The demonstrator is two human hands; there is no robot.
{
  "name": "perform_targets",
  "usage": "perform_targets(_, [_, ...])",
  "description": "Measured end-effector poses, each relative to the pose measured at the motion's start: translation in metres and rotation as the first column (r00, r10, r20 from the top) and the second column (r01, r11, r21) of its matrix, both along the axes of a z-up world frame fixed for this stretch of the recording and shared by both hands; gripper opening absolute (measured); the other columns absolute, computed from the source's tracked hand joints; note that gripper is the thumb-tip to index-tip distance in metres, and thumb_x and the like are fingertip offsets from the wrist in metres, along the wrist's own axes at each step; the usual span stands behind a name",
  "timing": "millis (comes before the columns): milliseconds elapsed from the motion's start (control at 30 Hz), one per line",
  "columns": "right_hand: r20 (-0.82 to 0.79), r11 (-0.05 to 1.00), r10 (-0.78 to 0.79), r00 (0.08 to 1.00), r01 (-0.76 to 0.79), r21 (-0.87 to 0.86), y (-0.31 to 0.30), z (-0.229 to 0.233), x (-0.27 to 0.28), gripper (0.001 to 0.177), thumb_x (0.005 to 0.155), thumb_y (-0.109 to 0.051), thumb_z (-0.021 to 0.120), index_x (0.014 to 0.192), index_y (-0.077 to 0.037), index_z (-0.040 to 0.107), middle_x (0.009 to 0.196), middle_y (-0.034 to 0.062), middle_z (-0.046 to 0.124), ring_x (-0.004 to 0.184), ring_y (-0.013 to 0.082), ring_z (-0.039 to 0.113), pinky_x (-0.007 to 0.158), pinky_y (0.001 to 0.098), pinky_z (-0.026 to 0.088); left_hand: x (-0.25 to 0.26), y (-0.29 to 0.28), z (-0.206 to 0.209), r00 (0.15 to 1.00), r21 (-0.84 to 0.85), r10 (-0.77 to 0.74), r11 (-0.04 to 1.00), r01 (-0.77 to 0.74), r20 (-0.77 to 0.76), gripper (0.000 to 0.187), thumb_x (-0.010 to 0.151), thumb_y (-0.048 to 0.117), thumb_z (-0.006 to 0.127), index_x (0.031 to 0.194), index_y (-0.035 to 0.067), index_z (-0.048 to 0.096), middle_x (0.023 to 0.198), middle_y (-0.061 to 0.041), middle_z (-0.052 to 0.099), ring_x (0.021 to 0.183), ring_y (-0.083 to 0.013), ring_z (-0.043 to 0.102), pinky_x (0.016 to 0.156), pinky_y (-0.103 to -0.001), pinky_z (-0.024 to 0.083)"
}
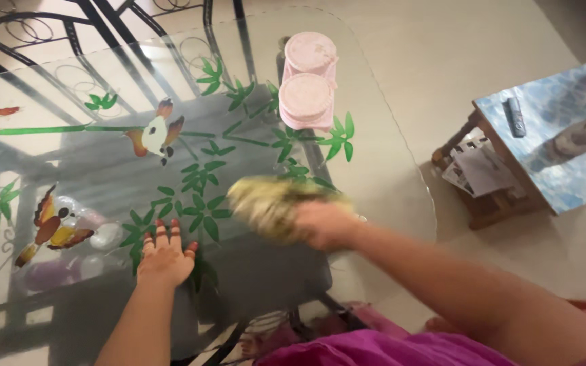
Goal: The person wipes down a glass-topped dining table and a smaller wooden side table using a cloth, moving items like a water bottle, food containers, and a remote control between surfaces to clean under them.
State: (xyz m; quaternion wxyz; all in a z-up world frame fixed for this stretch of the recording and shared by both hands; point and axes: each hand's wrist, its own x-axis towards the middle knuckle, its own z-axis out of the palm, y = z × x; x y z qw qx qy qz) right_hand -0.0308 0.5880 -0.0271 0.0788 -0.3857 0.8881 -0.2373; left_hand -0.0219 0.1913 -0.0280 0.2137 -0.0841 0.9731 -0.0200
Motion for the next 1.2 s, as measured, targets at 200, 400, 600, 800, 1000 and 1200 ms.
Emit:
perform_targets(200, [-0.328,0.842,-0.525,0.786,0.536,-0.063,0.141,0.0,-0.087,0.054,0.088,-0.037,0.078,0.126,-0.001,0.064,0.116,0.0226,0.062,0.103,0.0399,0.061,0.076,0.0513,0.051,0.002,-0.001,0.001,1.0,-0.003,0.002,1.0,-0.002,0.008,0.082,0.099,0.062,0.036,0.165,0.026,0.005,0.173,-0.006,-0.002,0.155,-0.0402,0.012,0.123,-0.046,0.022])
perform_targets(400, [-0.313,0.602,-0.774,0.551,0.793,-0.092,0.08,-0.011,-0.045,0.05,0.083,-0.026,0.07,0.128,-0.007,0.062,0.11,0.0201,0.06,0.098,0.0381,0.062,0.083,0.0506,0.052,0.003,0.0,0.006,0.999,-0.04,-0.033,0.999,0.033,-0.003,0.083,0.1,0.064,0.037,0.165,0.025,0.004,0.173,-0.007,0.0,0.155,-0.0408,0.016,0.125,-0.044,0.023])
perform_targets(600, [-0.221,0.912,-0.38,0.898,0.404,0.071,0.066,0.037,-0.023,0.05,0.072,-0.032,0.074,0.116,-0.011,0.065,0.107,0.0173,0.061,0.104,0.0377,0.06,0.086,0.0533,0.05,-0.054,0.05,0.031,0.997,0.085,0.039,0.995,-0.044,0.066,0.064,0.097,0.061,0.055,0.14,0.014,0.063,0.15,-0.016,0.054,0.138,-0.0356,0.053,0.114,-0.044,0.045])
perform_targets(800, [-0.278,0.506,-0.841,0.464,0.857,-0.099,0.115,0.028,-0.032,0.06,0.076,-0.032,0.075,0.132,-0.013,0.061,0.123,0.0239,0.056,0.109,0.0458,0.053,0.092,0.057,0.046,-0.143,0.221,-0.029,0.912,0.924,0.297,0.173,-0.342,0.282,0.044,0.099,0.045,0.065,0.117,0.005,0.069,0.101,-0.009,0.068,0.096,-0.0248,0.065,0.088,-0.043,0.055])
perform_targets(1000, [-0.188,0.472,-0.881,0.434,0.833,-0.288,0.125,0.009,-0.032,0.06,0.075,-0.031,0.077,0.129,-0.012,0.061,0.121,0.0209,0.057,0.114,0.0442,0.054,0.095,0.0543,0.045,-0.227,0.325,-0.069,0.655,0.637,0.276,-0.654,-0.409,0.703,0.021,0.098,0.03,0.061,0.114,0.021,0.072,0.101,-0.003,0.051,0.087,-0.0194,0.047,0.084,-0.039,0.053])
perform_targets(1200, [-0.227,0.477,-0.877,0.423,0.823,-0.309,0.123,0.011,-0.033,0.054,0.078,-0.033,0.074,0.127,-0.013,0.063,0.121,0.0185,0.06,0.118,0.042,0.054,0.098,0.0524,0.046,-0.244,0.343,-0.056,0.512,0.488,0.314,-0.836,-0.249,0.799,0.035,0.1,0.044,0.054,0.122,0.02,0.066,0.109,-0.001,0.061,0.091,-0.0188,0.059,0.077,-0.036,0.054])
